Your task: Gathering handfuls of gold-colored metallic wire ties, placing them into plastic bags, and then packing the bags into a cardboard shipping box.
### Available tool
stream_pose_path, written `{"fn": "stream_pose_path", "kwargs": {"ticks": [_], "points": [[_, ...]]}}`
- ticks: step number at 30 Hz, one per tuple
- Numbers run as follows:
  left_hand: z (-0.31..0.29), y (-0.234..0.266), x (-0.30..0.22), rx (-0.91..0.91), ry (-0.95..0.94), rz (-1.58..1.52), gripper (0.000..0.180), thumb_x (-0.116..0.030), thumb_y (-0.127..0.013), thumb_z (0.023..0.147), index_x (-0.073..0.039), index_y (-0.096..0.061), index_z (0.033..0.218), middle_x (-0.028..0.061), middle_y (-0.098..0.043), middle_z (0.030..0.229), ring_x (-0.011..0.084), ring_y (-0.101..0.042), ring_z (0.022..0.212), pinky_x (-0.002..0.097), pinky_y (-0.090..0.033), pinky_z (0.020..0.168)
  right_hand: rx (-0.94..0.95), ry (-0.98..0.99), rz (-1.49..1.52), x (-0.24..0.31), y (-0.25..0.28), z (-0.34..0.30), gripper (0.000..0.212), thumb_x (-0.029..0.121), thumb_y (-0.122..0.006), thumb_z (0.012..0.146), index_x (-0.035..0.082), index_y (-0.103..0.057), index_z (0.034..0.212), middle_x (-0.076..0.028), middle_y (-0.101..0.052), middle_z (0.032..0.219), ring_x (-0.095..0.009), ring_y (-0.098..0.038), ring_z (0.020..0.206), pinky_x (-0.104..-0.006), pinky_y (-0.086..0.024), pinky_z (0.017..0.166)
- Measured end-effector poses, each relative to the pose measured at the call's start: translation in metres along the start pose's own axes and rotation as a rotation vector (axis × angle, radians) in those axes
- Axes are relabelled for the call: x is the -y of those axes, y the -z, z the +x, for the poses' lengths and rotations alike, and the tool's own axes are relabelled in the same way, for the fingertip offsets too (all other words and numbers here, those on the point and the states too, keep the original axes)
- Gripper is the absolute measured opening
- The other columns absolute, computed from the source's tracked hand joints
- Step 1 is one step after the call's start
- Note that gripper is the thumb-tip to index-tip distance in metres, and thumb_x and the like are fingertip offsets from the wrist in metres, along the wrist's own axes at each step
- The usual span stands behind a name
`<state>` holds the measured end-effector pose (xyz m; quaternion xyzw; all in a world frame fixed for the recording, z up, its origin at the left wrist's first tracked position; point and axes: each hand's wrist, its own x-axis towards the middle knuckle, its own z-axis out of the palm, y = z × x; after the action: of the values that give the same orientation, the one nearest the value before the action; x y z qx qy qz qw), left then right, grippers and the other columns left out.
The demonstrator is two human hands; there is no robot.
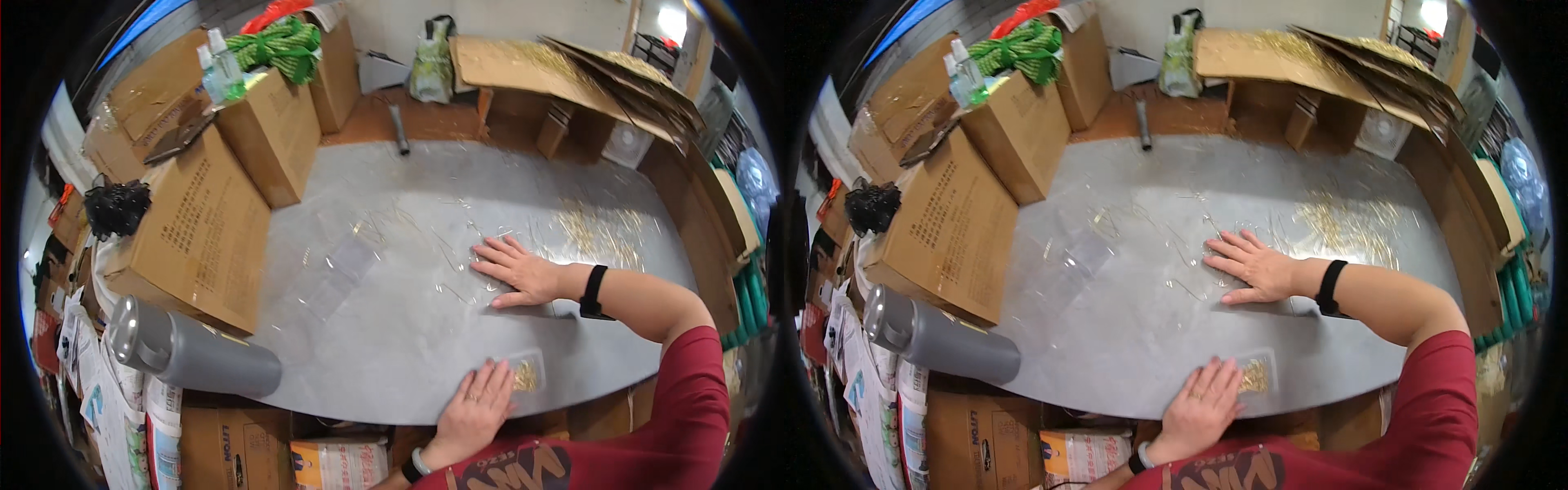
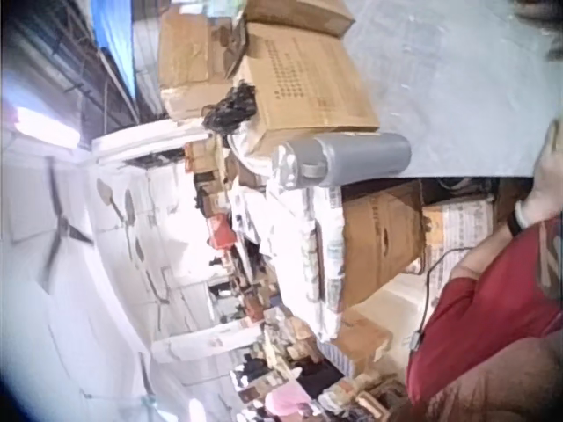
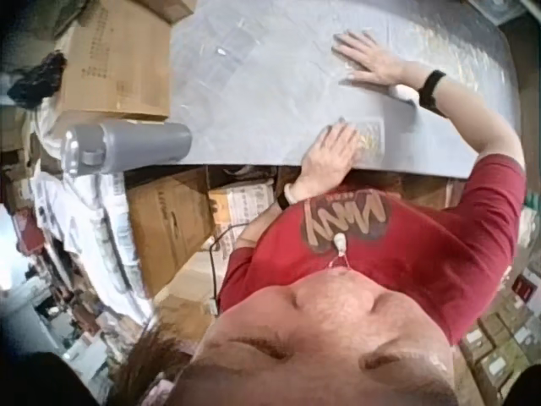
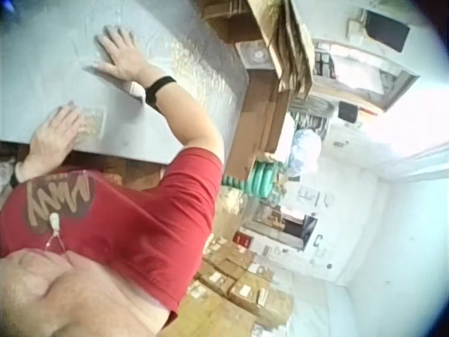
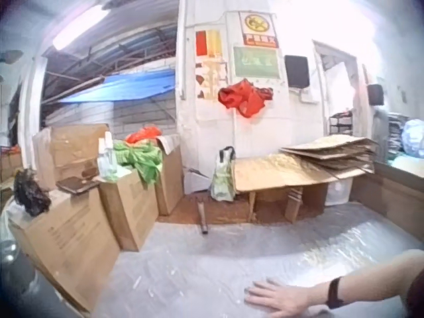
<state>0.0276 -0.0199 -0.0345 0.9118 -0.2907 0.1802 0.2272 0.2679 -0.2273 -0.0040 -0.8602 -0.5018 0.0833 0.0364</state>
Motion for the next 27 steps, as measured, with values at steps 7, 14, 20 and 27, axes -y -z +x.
{"fn": "stream_pose_path", "kwargs": {"ticks": [7,14,20,27], "points": [[0.002,0.005,-0.003,-0.02,0.019,-0.09,0.048,-0.009,-0.067,0.087,-0.001,-0.06,0.134,0.0169,-0.056,0.143,0.0386,-0.052,0.133,0.0475,-0.046,0.108,-0.022,-0.245,-0.08,0.085,-0.009,-0.108,0.077,0.063,-0.048,0.099,0.013,-0.036,0.156,-0.016,-0.027,0.165,-0.042,-0.022,0.152,-0.062,-0.015,0.122],[-0.003,0.033,0.01,0.079,0.181,0.025,0.045,0.0,-0.06,0.092,-0.002,-0.059,0.137,0.0219,-0.045,0.152,0.0423,-0.045,0.139,0.0469,-0.044,0.11,-0.207,-0.532,0.026,0.139,-0.029,-0.158,0.07,0.061,-0.049,0.099,0.015,-0.044,0.151,-0.021,-0.034,0.159,-0.046,-0.023,0.15,-0.0627,-0.016,0.121],[0.007,0.039,0.021,-0.047,0.279,0.236,0.053,0.0,-0.064,0.089,-0.002,-0.054,0.141,0.0224,-0.042,0.153,0.0443,-0.044,0.138,0.0496,-0.042,0.11,-0.473,-0.534,-0.008,0.144,-0.042,-0.13,0.048,0.04,-0.057,0.099,0.013,-0.054,0.138,-0.021,-0.044,0.147,-0.046,-0.035,0.141,-0.058,-0.028,0.118],[0.002,0.019,-0.017,0.007,0.103,-0.141,0.045,-0.008,-0.078,0.081,0.001,-0.065,0.124,0.0183,-0.059,0.132,0.0393,-0.052,0.121,0.0486,-0.043,0.103,-0.577,-0.447,0.096,0.139,-0.048,-0.133,0.04,0.02,-0.068,0.091,0.01,-0.059,0.128,-0.018,-0.052,0.135,-0.041,-0.046,0.131,-0.049,-0.038,0.111]]}}
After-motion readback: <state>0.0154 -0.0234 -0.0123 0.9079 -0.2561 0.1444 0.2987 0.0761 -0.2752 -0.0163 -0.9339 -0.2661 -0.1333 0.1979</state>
